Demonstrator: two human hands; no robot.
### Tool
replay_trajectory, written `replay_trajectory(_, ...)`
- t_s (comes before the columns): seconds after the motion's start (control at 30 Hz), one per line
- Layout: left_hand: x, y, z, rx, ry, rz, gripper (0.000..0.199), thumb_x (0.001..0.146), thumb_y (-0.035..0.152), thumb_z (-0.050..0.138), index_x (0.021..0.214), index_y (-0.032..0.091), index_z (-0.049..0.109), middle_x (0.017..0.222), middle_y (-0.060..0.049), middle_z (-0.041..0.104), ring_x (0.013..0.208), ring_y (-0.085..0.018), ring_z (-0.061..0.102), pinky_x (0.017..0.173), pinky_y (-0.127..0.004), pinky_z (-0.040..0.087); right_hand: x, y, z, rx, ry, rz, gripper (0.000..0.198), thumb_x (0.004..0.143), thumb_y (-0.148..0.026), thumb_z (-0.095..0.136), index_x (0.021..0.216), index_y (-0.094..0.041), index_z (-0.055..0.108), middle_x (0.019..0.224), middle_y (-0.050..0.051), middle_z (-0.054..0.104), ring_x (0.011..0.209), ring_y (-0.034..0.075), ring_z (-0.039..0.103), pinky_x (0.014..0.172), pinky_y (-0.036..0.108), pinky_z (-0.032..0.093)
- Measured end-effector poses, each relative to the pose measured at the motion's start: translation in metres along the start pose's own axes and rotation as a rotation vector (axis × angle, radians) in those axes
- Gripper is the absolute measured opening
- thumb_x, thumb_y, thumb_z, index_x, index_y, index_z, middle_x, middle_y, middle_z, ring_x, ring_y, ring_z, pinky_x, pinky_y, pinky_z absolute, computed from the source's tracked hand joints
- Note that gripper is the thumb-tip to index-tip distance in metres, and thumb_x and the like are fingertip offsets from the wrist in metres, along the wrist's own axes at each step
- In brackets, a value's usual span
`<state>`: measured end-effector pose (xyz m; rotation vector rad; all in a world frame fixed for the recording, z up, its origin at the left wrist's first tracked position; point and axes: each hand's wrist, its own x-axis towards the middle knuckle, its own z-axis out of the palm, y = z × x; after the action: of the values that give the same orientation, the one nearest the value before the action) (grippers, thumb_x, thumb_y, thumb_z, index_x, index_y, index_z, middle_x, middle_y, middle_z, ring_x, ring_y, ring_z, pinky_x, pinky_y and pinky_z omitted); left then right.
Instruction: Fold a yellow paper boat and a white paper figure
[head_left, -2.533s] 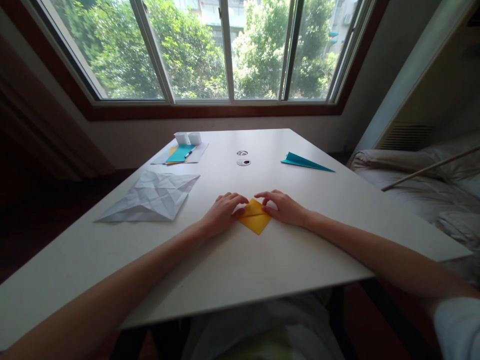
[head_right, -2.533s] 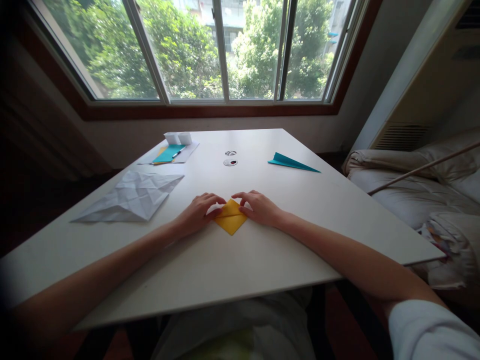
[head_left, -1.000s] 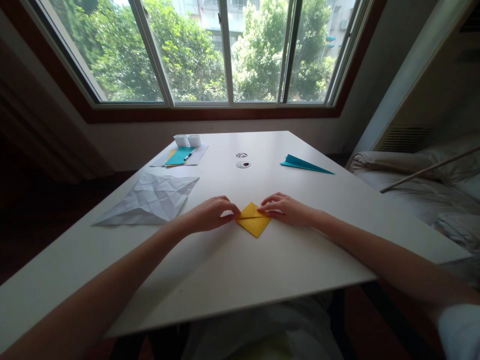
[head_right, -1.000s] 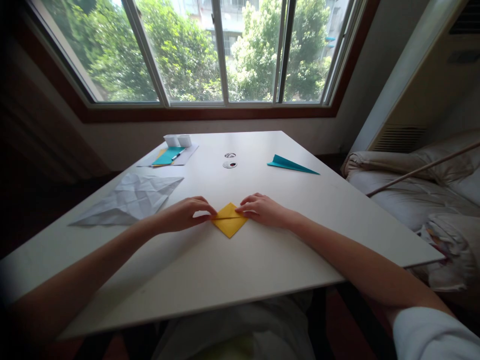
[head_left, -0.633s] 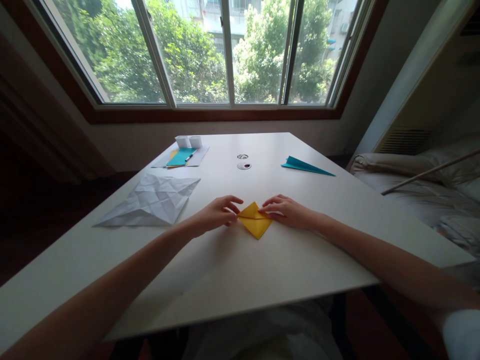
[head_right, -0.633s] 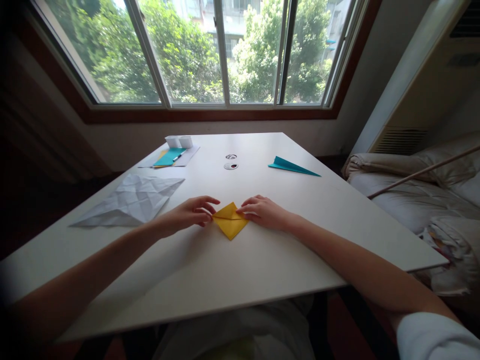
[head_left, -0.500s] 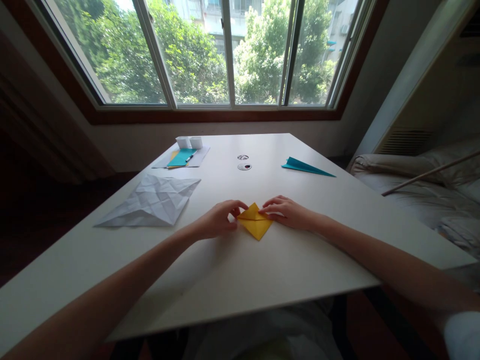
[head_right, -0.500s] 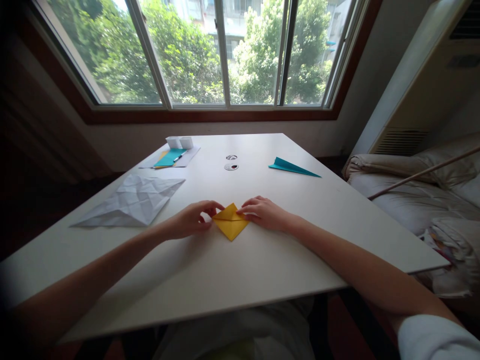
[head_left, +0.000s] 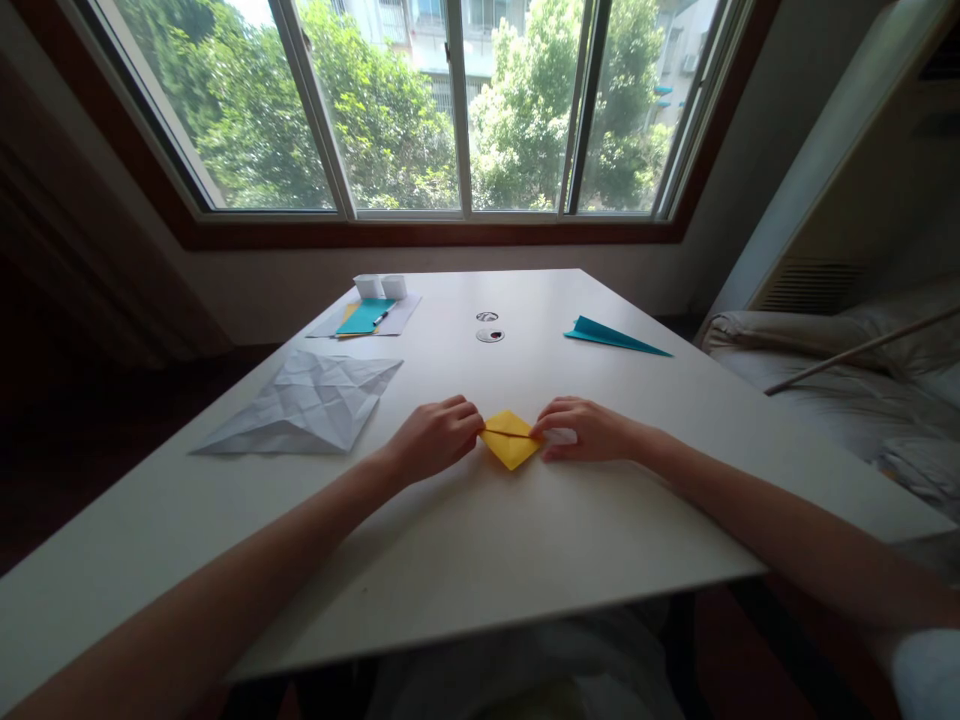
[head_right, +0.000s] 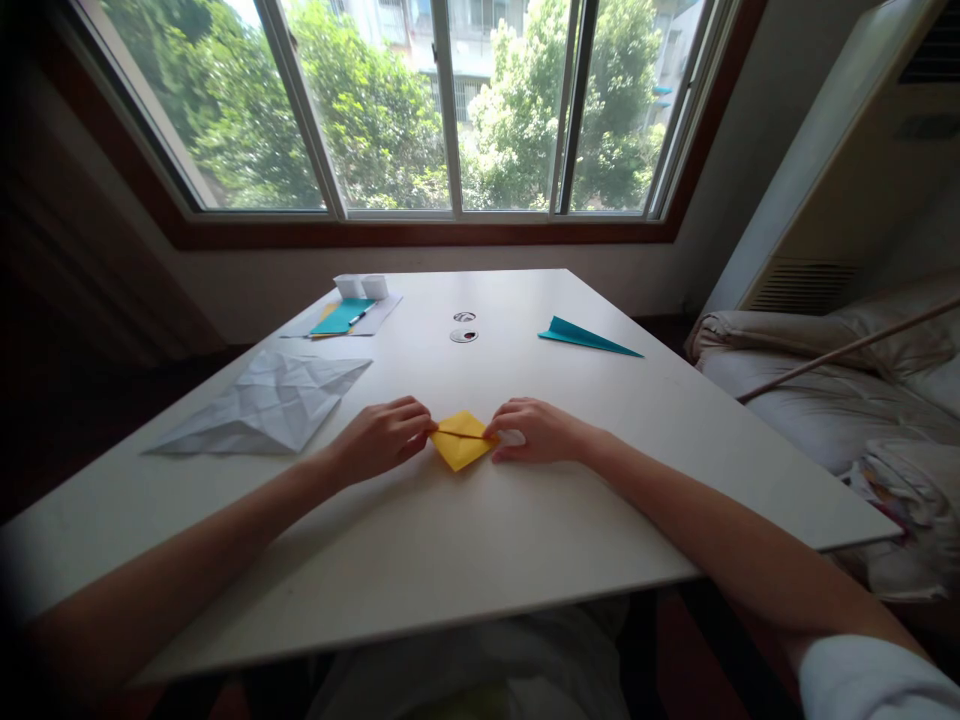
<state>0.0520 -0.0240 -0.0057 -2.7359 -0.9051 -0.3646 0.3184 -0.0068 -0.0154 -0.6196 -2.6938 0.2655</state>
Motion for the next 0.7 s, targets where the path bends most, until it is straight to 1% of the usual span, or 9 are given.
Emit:
replay_trajectory(0.13,-0.001,-0.003,0.002,-0.067,0.055,-0.027,0.018,0.084,0.014,0.041,0.085,0.016,0.059,0.082,-0.005,0.062,0.082,-0.016,0.056,0.065,-0.025,0.045,0.000,0.003,0.002,-0.032,0.059,-0.019,0.023,0.083,-0.031,0.053,0.098,-0.019,0.065,0.093,0.008,0.066,0.083,0.016,0.060,0.076,0.030,0.048)
replay_trajectory(0.23,0.000,-0.003,0.002,-0.161,0.108,-0.092,0.017,0.083,0.015,0.043,0.084,0.017,0.060,0.082,-0.005,0.063,0.080,-0.016,0.056,0.067,-0.025,0.045,0.000,0.003,0.001,-0.031,0.118,-0.036,0.021,0.086,-0.028,0.049,0.097,-0.019,0.064,0.091,0.007,0.067,0.081,0.016,0.060,0.075,0.030,0.048)
replay_trajectory(0.33,0.001,-0.003,0.000,-0.326,0.180,-0.211,0.015,0.081,0.019,0.046,0.082,0.016,0.062,0.080,-0.004,0.063,0.070,-0.013,0.056,0.062,-0.024,0.045,0.001,0.000,-0.001,0.019,0.205,0.002,0.022,0.087,-0.028,0.047,0.098,-0.020,0.063,0.089,0.007,0.067,0.080,0.016,0.061,0.074,0.030,0.049)
replay_trajectory(0.4,0.004,-0.003,-0.002,-0.500,0.198,-0.334,0.016,0.079,0.024,0.049,0.079,0.015,0.063,0.075,-0.003,0.064,0.062,-0.012,0.055,0.058,-0.023,0.045,0.001,-0.002,-0.002,0.086,0.303,0.078,0.022,0.086,-0.029,0.047,0.097,-0.019,0.063,0.088,0.007,0.067,0.078,0.016,0.061,0.071,0.030,0.050)
replay_trajectory(0.43,0.005,-0.003,-0.003,-0.615,0.184,-0.400,0.017,0.078,0.026,0.051,0.077,0.015,0.063,0.072,-0.003,0.064,0.060,-0.011,0.055,0.056,-0.023,0.045,0.002,-0.002,-0.002,0.133,0.356,0.126,0.022,0.085,-0.031,0.048,0.096,-0.019,0.063,0.088,0.007,0.067,0.077,0.016,0.062,0.069,0.030,0.051)
replay_trajectory(0.5,0.008,-0.002,-0.004,-0.868,0.105,-0.521,0.019,0.075,0.030,0.053,0.075,0.014,0.063,0.070,-0.002,0.064,0.059,-0.012,0.055,0.052,-0.022,0.044,0.003,-0.002,-0.002,0.251,0.431,0.224,0.024,0.083,-0.036,0.051,0.095,-0.018,0.063,0.088,0.006,0.068,0.077,0.016,0.062,0.068,0.030,0.052)
replay_trajectory(0.57,0.010,-0.001,-0.004,-1.059,-0.007,-0.597,0.019,0.072,0.030,0.055,0.073,0.013,0.063,0.068,-0.002,0.064,0.059,-0.012,0.055,0.049,-0.021,0.042,0.004,0.000,0.000,0.373,0.431,0.297,0.027,0.080,-0.038,0.053,0.095,-0.018,0.063,0.088,0.006,0.068,0.077,0.016,0.063,0.069,0.030,0.053)
replay_trajectory(0.63,0.011,-0.001,-0.002,-1.082,-0.073,-0.633,0.018,0.069,0.029,0.056,0.071,0.013,0.064,0.066,-0.002,0.064,0.059,-0.012,0.055,0.049,-0.021,0.040,0.005,0.001,0.002,0.449,0.374,0.341,0.028,0.079,-0.037,0.054,0.096,-0.016,0.063,0.088,0.006,0.068,0.076,0.016,0.063,0.069,0.030,0.053)
replay_trajectory(0.7,0.011,-0.001,0.001,-0.967,-0.089,-0.630,0.019,0.068,0.031,0.057,0.070,0.014,0.065,0.064,-0.001,0.063,0.059,-0.012,0.054,0.052,-0.022,0.040,0.006,0.002,0.004,0.451,0.310,0.362,0.027,0.079,-0.034,0.055,0.095,-0.015,0.063,0.085,0.005,0.068,0.075,0.015,0.063,0.069,0.029,0.052)
